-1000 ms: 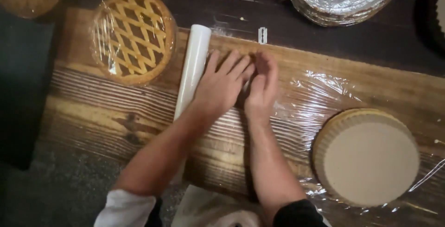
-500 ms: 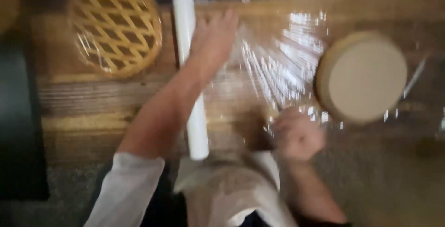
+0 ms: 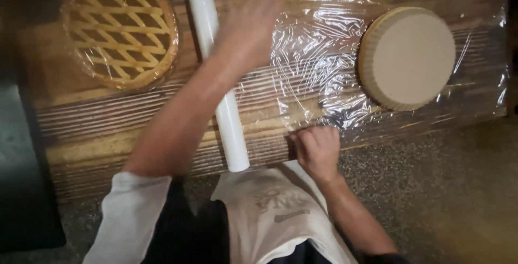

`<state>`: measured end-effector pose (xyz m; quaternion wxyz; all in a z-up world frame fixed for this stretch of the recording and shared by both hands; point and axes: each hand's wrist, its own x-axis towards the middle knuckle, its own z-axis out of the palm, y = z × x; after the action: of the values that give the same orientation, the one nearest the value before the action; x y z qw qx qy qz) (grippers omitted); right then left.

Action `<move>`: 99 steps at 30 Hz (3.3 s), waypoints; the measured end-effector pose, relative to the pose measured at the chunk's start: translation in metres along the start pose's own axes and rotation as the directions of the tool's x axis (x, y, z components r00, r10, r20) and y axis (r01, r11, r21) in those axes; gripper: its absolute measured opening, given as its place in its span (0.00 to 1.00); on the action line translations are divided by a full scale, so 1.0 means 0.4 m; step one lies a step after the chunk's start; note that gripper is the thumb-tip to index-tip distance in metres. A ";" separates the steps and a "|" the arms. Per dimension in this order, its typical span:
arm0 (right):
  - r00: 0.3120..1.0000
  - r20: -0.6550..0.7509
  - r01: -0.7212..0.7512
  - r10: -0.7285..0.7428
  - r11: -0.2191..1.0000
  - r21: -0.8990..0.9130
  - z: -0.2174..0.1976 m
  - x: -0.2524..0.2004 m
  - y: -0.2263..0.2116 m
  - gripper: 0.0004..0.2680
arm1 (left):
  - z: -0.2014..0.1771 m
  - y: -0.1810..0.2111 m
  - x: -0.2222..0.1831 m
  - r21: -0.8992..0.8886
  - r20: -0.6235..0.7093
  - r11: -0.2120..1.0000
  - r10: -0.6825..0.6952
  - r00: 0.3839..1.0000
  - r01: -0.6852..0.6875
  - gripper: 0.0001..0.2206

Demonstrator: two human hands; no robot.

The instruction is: Wrapping various pies and pie crusts with plastic wrap on a wooden workbench in a bakery.

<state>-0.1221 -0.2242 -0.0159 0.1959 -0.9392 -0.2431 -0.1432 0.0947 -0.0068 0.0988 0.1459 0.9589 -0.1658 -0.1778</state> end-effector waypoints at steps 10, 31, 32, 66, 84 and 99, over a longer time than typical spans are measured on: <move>0.851 -0.129 -0.398 0.509 0.786 0.472 -0.234 0.054 0.023 0.03 | 0.213 0.080 0.055 0.270 -0.243 0.744 0.667 0.704 -0.612 0.33; 0.933 -0.092 -0.356 0.349 0.930 -0.087 -0.235 -0.283 0.625 0.18 | 0.153 0.527 0.804 -0.003 0.427 1.000 0.017 0.904 -0.017 0.14; 0.935 -0.082 -0.354 0.345 0.922 -0.160 -0.243 -0.270 0.622 0.20 | 0.145 0.532 0.814 0.169 0.433 0.985 -0.037 0.901 -0.040 0.21; 0.697 -0.375 -0.414 0.611 0.770 0.486 -0.546 -0.130 0.691 0.04 | 0.086 0.740 0.774 -0.998 0.051 -0.015 0.435 0.899 0.064 0.28; 0.888 0.032 -0.456 0.458 0.888 -0.060 -0.223 -0.281 0.273 0.19 | 0.357 0.226 0.681 0.055 -0.265 0.733 0.665 0.698 -0.678 0.06; 0.466 0.384 -0.871 0.797 0.336 0.358 -0.198 0.309 1.107 0.22 | 0.421 0.596 0.352 -0.032 -0.491 0.884 0.393 0.777 -0.467 0.21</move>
<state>0.1950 -0.5658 -0.0332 0.4637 -0.8476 0.2316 0.1132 0.0900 -0.3113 -0.0123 0.2911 0.8952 -0.3261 0.0866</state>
